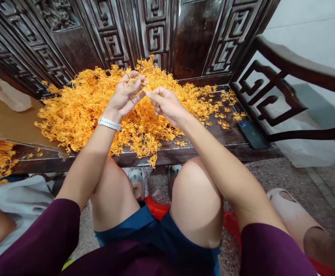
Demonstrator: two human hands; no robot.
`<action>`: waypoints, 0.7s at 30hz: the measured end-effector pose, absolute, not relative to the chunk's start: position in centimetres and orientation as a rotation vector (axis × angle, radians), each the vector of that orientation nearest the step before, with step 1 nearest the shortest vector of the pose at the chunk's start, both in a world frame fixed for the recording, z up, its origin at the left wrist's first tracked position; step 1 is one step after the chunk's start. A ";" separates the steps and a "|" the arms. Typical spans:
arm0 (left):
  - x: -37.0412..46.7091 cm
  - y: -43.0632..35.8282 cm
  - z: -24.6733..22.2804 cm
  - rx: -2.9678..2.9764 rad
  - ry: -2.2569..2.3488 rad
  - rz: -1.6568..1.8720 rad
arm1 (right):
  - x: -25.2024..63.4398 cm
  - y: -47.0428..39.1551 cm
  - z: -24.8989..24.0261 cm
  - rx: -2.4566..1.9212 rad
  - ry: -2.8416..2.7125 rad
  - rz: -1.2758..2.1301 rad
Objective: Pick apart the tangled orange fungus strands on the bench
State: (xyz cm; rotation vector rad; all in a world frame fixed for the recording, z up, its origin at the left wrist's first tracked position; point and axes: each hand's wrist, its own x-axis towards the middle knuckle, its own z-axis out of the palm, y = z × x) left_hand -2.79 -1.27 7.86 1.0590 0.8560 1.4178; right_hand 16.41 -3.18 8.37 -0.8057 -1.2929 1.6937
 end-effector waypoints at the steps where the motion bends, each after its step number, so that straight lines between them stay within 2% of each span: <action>1: -2.8 -1.2 7.7 1.084 0.856 1.423 | 16.5 -3.1 8.4 -0.804 -1.278 1.688; 7: -2.8 -1.0 7.1 1.204 0.899 1.418 | 17.3 -2.6 8.7 -0.837 -1.210 1.667; 21: -1.8 -1.8 7.9 1.484 0.850 1.087 | 17.4 -2.3 8.3 -0.752 -1.211 1.657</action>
